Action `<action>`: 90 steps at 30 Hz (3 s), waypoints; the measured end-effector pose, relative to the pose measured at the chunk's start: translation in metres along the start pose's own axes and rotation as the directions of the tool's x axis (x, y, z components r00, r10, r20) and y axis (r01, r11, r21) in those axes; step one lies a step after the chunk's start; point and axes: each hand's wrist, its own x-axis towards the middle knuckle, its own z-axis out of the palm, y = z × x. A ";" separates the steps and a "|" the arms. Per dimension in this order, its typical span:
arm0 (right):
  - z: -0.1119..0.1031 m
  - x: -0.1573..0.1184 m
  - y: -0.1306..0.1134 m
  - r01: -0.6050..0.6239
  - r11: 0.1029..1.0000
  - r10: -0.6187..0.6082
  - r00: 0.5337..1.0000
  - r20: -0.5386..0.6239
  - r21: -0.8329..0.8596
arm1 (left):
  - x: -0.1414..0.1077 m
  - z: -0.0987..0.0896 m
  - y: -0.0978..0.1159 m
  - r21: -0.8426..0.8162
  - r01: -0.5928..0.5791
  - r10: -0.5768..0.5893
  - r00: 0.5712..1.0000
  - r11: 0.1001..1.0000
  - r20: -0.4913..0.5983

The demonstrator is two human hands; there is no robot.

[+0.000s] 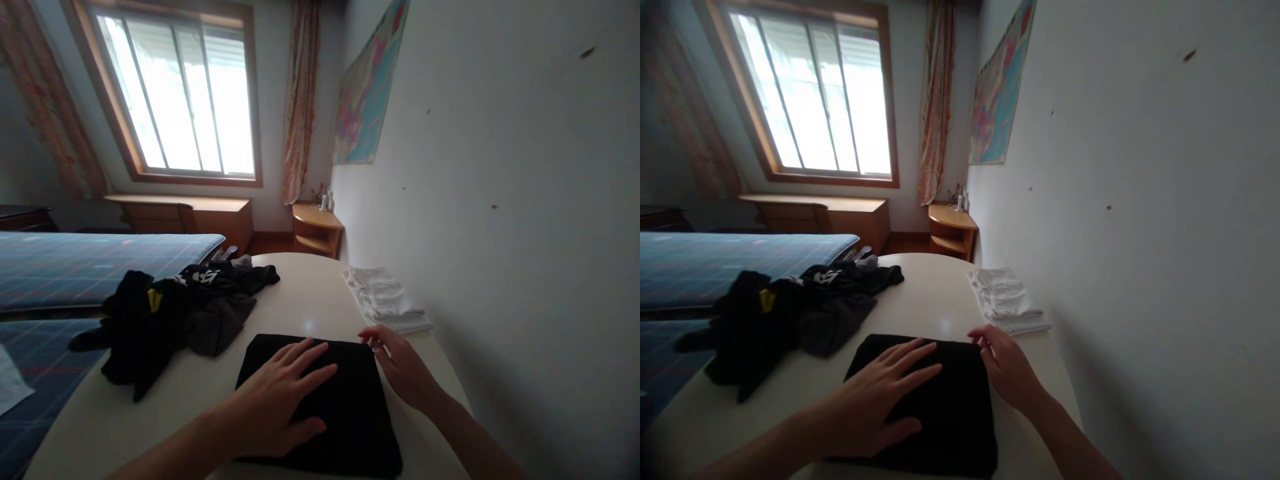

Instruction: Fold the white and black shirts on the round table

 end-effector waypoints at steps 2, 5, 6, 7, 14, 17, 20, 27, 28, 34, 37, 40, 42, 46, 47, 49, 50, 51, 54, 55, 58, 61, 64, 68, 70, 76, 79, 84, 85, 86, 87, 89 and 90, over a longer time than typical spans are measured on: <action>0.001 0.003 0.018 0.020 1.000 -0.020 0.999 0.030 0.013 | 0.003 0.010 0.002 -0.017 -0.060 0.061 0.994 0.998 0.086; 0.003 -0.003 0.038 0.037 0.997 -0.044 0.994 0.096 0.071 | 0.000 0.022 -0.001 -0.018 -0.091 0.093 0.987 0.996 0.130; 0.004 -0.006 0.043 0.032 0.995 -0.043 0.992 0.115 0.095 | -0.001 0.025 -0.002 -0.014 -0.090 0.091 0.987 0.996 0.133; 0.005 -0.008 0.047 0.023 0.993 -0.038 0.991 0.131 0.117 | -0.002 0.027 -0.003 -0.012 -0.088 0.089 0.987 0.996 0.132; 0.010 -0.008 0.051 -0.047 0.977 0.010 0.985 0.174 0.207 | -0.001 0.021 0.000 -0.006 -0.102 0.102 0.984 0.995 0.147; 0.012 -0.004 0.050 -0.117 0.962 0.073 0.980 0.183 0.245 | 0.000 0.015 0.003 -0.009 -0.129 0.129 0.979 0.992 0.157; 0.016 -0.001 0.051 -0.174 0.940 0.125 0.976 0.178 0.294 | 0.000 0.011 0.005 -0.049 -0.167 0.173 0.976 0.985 0.136; 0.010 0.011 0.039 -0.138 0.985 0.127 0.987 0.100 0.108 | -0.001 0.013 0.004 -0.088 -0.170 0.181 0.975 0.981 0.128; 0.009 0.014 0.031 -0.126 0.991 0.122 0.990 0.075 0.053 | -0.001 0.013 0.003 -0.091 -0.172 0.183 0.974 0.981 0.133; 0.033 0.030 -0.047 0.096 0.992 -0.086 0.990 0.112 -0.083 | -0.007 0.018 0.005 -0.116 -0.194 0.202 0.977 0.974 0.069; 0.061 0.024 -0.063 0.176 0.962 -0.125 0.964 0.235 -0.208 | -0.009 0.023 0.001 -0.170 -0.096 0.067 0.984 0.981 -0.168; 0.079 0.014 -0.058 0.180 0.937 -0.083 0.947 0.310 -0.301 | -0.011 0.026 -0.016 -0.144 0.098 -0.142 0.930 0.985 -0.339; 0.083 0.010 -0.053 0.181 0.928 -0.070 0.944 0.323 -0.327 | -0.013 0.029 -0.034 -0.051 0.220 -0.224 0.917 0.974 -0.331; 0.082 0.010 -0.052 0.177 0.929 -0.073 0.949 0.308 -0.326 | -0.017 0.040 -0.062 0.063 0.345 -0.326 0.922 0.936 -0.209; 0.081 0.011 -0.053 0.169 0.932 -0.071 0.953 0.294 -0.320 | -0.017 0.043 -0.065 0.064 0.359 -0.341 0.919 0.931 -0.197; 0.081 0.012 -0.054 0.132 0.941 -0.051 0.965 0.257 -0.313 | -0.017 0.045 -0.068 0.054 0.380 -0.362 0.909 0.924 -0.209; 0.081 0.013 -0.054 0.106 0.943 -0.030 0.971 0.237 -0.314 | -0.017 0.045 -0.068 0.045 0.397 -0.378 0.899 0.917 -0.223; 0.081 0.013 -0.054 0.075 0.944 -0.005 0.977 0.214 -0.320 | -0.017 0.044 -0.069 0.036 0.421 -0.401 0.885 0.906 -0.236; 0.081 0.014 -0.051 0.008 0.943 0.052 0.984 0.172 -0.333 | -0.016 0.042 -0.074 0.002 0.491 -0.473 0.840 0.871 -0.265; 0.081 0.014 -0.050 0.001 0.943 0.059 0.984 0.170 -0.333 | -0.016 0.041 -0.077 -0.019 0.502 -0.487 0.828 0.865 -0.277; 0.082 0.014 -0.047 0.003 0.943 0.056 0.984 0.168 -0.332 | -0.017 0.040 -0.085 -0.128 0.490 -0.503 0.801 0.862 -0.324; 0.081 0.013 -0.047 0.008 0.946 0.045 0.987 0.153 -0.325 | -0.016 0.038 -0.089 -0.276 0.450 -0.525 0.778 0.849 -0.346; 0.079 0.013 -0.049 0.002 0.952 0.044 0.989 0.141 -0.307 | -0.016 0.035 -0.089 -0.398 0.404 -0.542 0.767 0.824 -0.344; 0.071 0.017 -0.047 -0.060 0.946 0.099 0.989 0.107 -0.320 | -0.014 0.032 -0.091 -0.606 0.348 -0.617 0.721 0.716 -0.315; 0.067 0.019 -0.043 -0.093 0.940 0.129 0.987 0.090 -0.330 | -0.014 0.032 -0.092 -0.732 0.341 -0.696 0.675 0.590 -0.246; 0.059 0.019 -0.029 -0.145 0.933 0.187 0.978 0.097 -0.330 | -0.012 0.029 -0.091 -0.934 0.187 -0.778 0.614 0.305 -0.131; 0.058 0.018 -0.027 -0.123 0.935 0.164 0.982 0.096 -0.332 | -0.011 0.027 -0.087 -0.948 0.151 -0.785 0.605 0.282 -0.137; 0.057 0.023 -0.020 -0.066 0.921 0.061 0.998 -0.024 -0.385 | -0.009 0.025 -0.089 -0.939 0.097 -0.766 0.609 0.328 -0.205; 0.057 0.025 -0.019 -0.059 0.912 0.043 0.998 -0.048 -0.405 | -0.008 0.026 -0.091 -0.931 0.102 -0.758 0.614 0.352 -0.220; 0.056 0.026 -0.018 -0.052 0.903 0.030 0.998 -0.060 -0.427 | -0.007 0.027 -0.094 -0.915 0.125 -0.755 0.613 0.384 -0.232; 0.056 0.026 -0.018 -0.043 0.894 0.020 0.998 -0.058 -0.447 | -0.005 0.028 -0.096 -0.888 0.169 -0.753 0.610 0.429 -0.248; 0.056 0.026 -0.020 -0.004 0.880 -0.010 1.000 -0.027 -0.474 | -0.004 0.031 -0.095 -0.774 0.273 -0.730 0.600 0.571 -0.327; 0.056 0.025 -0.023 0.032 0.879 -0.037 0.999 -0.002 -0.475 | -0.003 0.032 -0.091 -0.685 0.309 -0.690 0.612 0.660 -0.388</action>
